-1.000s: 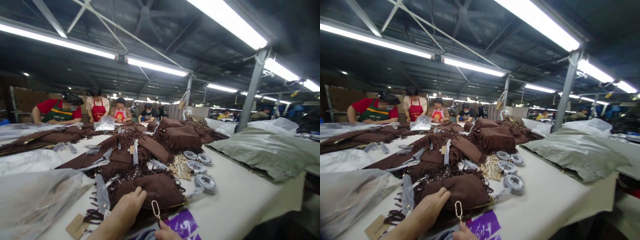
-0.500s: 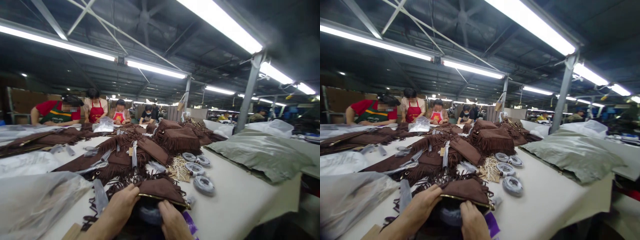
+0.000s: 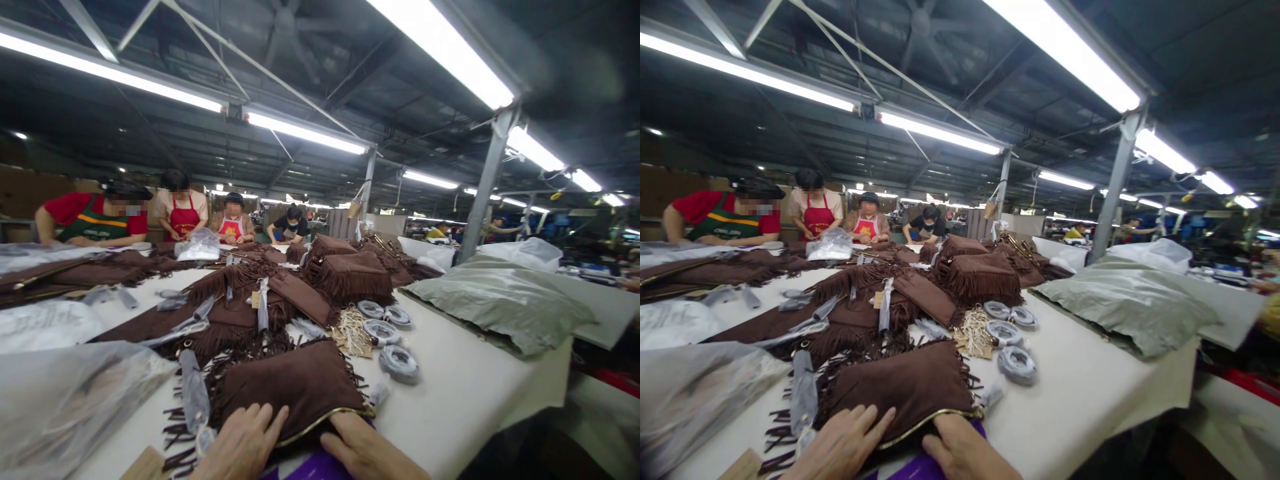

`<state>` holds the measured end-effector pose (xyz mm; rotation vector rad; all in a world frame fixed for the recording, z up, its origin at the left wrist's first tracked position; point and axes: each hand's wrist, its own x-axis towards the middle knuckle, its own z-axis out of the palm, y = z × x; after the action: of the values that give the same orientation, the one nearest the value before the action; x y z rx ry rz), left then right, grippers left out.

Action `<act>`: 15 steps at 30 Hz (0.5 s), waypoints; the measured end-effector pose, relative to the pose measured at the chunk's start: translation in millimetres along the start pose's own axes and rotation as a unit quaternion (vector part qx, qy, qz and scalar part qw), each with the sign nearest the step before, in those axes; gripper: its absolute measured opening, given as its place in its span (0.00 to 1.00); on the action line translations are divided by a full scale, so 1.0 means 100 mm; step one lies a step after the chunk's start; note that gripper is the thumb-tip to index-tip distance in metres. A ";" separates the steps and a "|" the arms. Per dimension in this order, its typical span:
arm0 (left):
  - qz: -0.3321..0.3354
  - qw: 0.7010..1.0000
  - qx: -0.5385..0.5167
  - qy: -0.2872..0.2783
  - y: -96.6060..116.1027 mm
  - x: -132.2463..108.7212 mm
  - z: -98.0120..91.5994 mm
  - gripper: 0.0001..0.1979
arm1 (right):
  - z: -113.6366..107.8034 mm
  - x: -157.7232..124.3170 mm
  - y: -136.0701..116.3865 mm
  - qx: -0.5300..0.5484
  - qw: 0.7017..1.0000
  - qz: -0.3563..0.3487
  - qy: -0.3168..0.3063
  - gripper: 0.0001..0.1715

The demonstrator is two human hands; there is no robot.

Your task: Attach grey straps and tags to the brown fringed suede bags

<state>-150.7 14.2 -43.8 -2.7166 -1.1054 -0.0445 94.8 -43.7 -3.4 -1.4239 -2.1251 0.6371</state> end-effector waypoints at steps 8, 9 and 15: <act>-0.041 0.998 -0.023 -0.035 0.12 0.03 -0.19 0.36 | -0.57 -0.14 0.72 -0.234 0.971 0.004 0.050 0.32; -0.053 0.997 -0.032 -0.040 0.21 0.07 -0.25 0.31 | -0.57 -0.13 0.83 -0.253 0.967 0.002 0.032 0.32; -0.050 0.972 -0.221 -0.058 0.98 0.54 -0.43 0.24 | -0.49 -0.26 1.02 -0.287 0.952 0.082 0.060 0.12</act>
<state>-41.7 -26.0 -14.2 -3.0797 -1.4115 -0.1666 205.4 -28.0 -33.3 -1.8990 -2.2054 -0.0357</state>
